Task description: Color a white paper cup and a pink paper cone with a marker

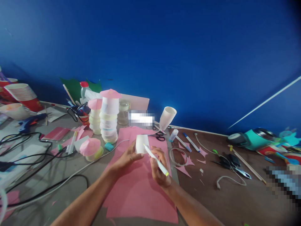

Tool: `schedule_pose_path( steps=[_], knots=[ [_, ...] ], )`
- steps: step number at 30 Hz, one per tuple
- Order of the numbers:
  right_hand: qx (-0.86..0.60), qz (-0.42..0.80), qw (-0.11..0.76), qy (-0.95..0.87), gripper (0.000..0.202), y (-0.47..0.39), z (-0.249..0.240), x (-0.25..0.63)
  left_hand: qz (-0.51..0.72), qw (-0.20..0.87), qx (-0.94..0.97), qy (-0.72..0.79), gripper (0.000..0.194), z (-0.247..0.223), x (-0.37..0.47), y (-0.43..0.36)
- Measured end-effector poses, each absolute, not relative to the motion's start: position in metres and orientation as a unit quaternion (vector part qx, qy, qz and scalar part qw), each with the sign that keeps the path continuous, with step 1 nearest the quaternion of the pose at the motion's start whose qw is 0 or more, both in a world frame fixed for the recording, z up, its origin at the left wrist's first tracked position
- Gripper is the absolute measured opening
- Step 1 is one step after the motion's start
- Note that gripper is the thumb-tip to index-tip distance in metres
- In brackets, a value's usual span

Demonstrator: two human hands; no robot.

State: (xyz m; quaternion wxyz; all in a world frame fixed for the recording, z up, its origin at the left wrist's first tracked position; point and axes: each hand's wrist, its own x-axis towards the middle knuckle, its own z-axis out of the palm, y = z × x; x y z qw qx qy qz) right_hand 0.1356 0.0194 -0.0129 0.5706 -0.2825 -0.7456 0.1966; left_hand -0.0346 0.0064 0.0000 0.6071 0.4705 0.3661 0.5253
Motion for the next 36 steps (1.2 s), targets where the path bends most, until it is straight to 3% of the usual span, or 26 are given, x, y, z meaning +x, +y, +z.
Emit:
schedule_pose_path(
  steps=[8,19,36],
  knots=[
    [-0.255,0.201,0.581,-0.746,0.029,0.022,-0.005,0.132,0.53,0.608,0.468,0.362,0.056,-0.001,-0.033,0.006],
    [-0.295,0.304,0.574,-0.7,0.016,0.016,-0.007,0.136,0.536,0.613,0.46,0.355,0.051,0.002,-0.034,0.005],
    [-0.355,0.282,0.575,-0.681,0.023,0.018,-0.008,0.132,0.533,0.601,0.468,0.368,0.057,-0.006,-0.035,0.007]
  ],
)
